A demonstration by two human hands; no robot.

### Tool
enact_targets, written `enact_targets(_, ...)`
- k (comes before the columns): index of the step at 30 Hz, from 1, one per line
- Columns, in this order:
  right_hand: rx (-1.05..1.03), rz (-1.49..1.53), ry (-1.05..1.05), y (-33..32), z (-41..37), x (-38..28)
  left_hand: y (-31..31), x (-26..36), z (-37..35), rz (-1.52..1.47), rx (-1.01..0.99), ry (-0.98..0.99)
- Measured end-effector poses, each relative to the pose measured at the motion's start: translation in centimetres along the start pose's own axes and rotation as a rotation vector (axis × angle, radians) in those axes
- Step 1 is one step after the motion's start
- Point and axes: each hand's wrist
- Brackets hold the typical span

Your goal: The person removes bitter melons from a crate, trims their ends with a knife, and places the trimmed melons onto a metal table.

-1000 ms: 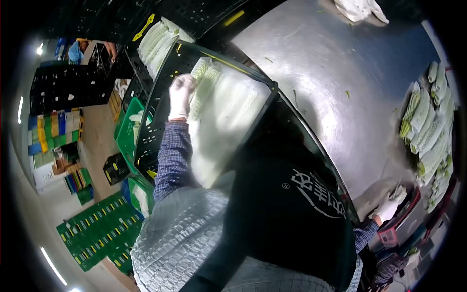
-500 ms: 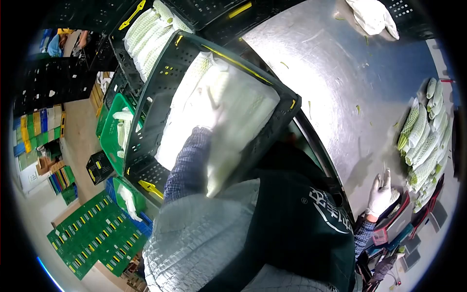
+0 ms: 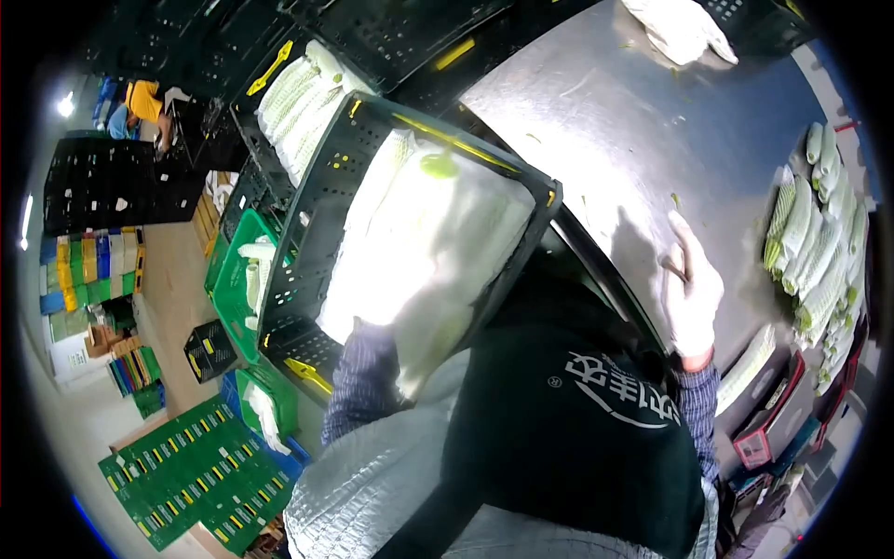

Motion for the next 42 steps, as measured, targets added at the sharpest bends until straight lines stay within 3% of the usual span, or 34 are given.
enact_targets(2,0.030,0.028,-0.113,1.0,2.5,-3.9,0.4,1.3,-1.0,-0.167,-0.078,0.020)
enact_targets(4,0.143,0.053,-0.286,2.0,4.7,-7.2,1.1,3.2,-1.6,-0.023,-0.114,0.113)
enact_targets(5,0.036,0.092,-0.272,1.3,5.6,-8.1,1.4,4.1,-1.9,-0.012,-0.120,0.172)
enact_targets(11,0.278,-0.008,-0.366,2.2,7.0,-7.9,3.2,4.8,-3.4,-0.003,-0.215,0.415)
enact_targets(14,0.139,-0.167,-0.210,3.9,7.1,-2.5,3.7,5.2,-3.5,-0.102,-0.187,0.326)
enact_targets(16,0.117,0.078,0.003,7.1,6.6,4.0,3.4,5.5,-2.5,-0.258,-0.134,0.327)
enact_targets(18,-0.246,0.595,0.279,4.1,7.5,2.3,2.5,8.8,-1.3,-0.403,-0.120,0.289)
enact_targets(19,-0.449,0.857,0.429,0.2,8.0,-1.2,2.3,9.1,0.1,-0.182,-0.020,0.602)
enact_targets(20,-0.561,1.099,0.362,-1.1,8.0,-3.3,2.2,9.8,1.6,0.046,0.080,0.925)
enact_targets(21,-0.699,1.337,0.316,-2.6,8.1,-5.3,2.5,12.8,2.9,0.204,0.232,1.090)
enact_targets(22,-0.693,1.433,0.236,-2.0,8.0,-5.6,3.1,15.2,3.1,0.362,0.384,1.228)
enact_targets(24,-0.624,1.619,0.061,-1.5,7.3,-6.9,5.2,17.1,3.7,0.311,0.492,1.138)
enact_targets(26,-0.478,1.528,0.095,-2.7,6.5,-7.4,6.0,18.3,3.7,0.253,0.415,0.982)
enact_targets(27,-0.327,1.424,0.049,-2.0,6.1,-6.7,6.6,18.9,2.6,-0.278,0.189,0.706)
enact_targets(28,-0.179,1.304,0.019,-1.3,5.8,-6.0,6.9,18.3,2.4,-0.624,-0.111,0.588)
enact_targets(29,-0.021,1.094,-0.062,-1.0,5.3,-5.7,7.3,17.8,2.1,-1.091,-0.402,0.344)
enact_targets(30,0.044,0.947,-0.111,-1.2,4.8,-5.6,7.6,17.2,1.8,-1.404,-0.570,0.052)
enact_targets(32,0.186,0.639,-0.180,-1.8,3.7,-5.6,9.7,15.7,0.1,-1.307,-0.608,0.035)
enact_targets(34,0.101,0.504,-0.255,-3.4,2.8,-4.8,10.9,15.0,-1.3,-1.302,-0.694,0.039)
enact_targets(35,0.142,0.532,-0.310,-3.9,2.9,-4.3,10.3,16.0,-1.6,-1.243,-0.751,-0.069)
enact_targets(38,0.353,0.483,-0.252,-6.3,5.7,-4.1,10.7,16.2,-1.4,-1.024,-0.836,0.014)
enact_targets(40,0.325,0.724,-0.235,-7.8,7.9,-4.1,11.3,16.6,-1.4,-1.039,-0.847,0.094)
enact_targets(42,0.258,0.542,-0.420,-9.0,9.2,-4.7,11.3,16.1,-1.0,-0.994,-0.902,0.159)
Point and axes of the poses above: each hand's wrist, its own z-axis towards the middle knuckle, its own y-axis out of the palm, x = y × z, and after that the axes turned 5 degrees about x, right-handed
